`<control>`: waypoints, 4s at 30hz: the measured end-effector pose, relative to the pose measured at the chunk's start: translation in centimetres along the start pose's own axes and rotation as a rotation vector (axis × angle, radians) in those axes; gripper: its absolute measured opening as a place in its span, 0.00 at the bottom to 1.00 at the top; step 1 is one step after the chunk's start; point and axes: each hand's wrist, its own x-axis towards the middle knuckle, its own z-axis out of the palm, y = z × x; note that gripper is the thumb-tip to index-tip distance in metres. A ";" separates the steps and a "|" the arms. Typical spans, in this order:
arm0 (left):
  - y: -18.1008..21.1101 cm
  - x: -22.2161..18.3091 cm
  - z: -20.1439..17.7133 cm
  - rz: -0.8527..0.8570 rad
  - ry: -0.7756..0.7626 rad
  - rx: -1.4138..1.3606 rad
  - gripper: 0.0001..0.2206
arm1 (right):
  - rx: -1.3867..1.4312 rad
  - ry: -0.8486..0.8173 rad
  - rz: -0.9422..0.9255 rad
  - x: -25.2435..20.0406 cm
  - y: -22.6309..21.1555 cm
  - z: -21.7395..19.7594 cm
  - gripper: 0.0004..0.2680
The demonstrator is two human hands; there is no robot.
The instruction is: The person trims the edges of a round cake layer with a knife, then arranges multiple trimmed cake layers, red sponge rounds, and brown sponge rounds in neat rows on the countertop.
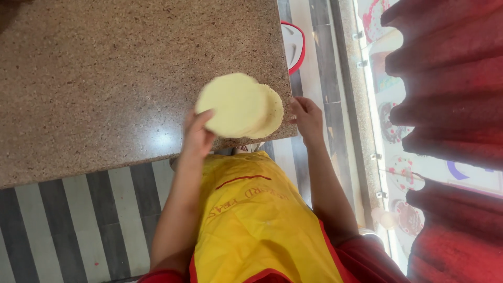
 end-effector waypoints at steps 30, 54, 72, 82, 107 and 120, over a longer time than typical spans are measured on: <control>-2.1 1.8 2.0 -0.009 -0.150 0.779 0.21 | -0.466 0.036 -0.066 1.4 0.3 4.4 0.23; 11.8 -0.1 -15.8 0.044 -0.014 0.172 0.34 | -0.203 0.082 -0.089 -3.2 1.2 10.8 0.13; 2.9 -1.5 -16.4 -0.137 0.150 -0.617 0.22 | -0.617 0.058 0.074 0.2 3.6 3.6 0.18; 4.6 -2.7 -8.3 -0.069 0.020 -0.399 0.24 | -0.752 0.262 -0.427 0.2 5.7 3.3 0.15; -0.4 3.3 6.2 0.357 -0.015 1.239 0.31 | -0.422 0.152 -0.457 0.0 5.3 2.7 0.10; 0.1 4.6 0.7 -0.275 -0.126 0.053 0.27 | 0.151 -0.149 -0.091 -2.1 -2.0 6.1 0.08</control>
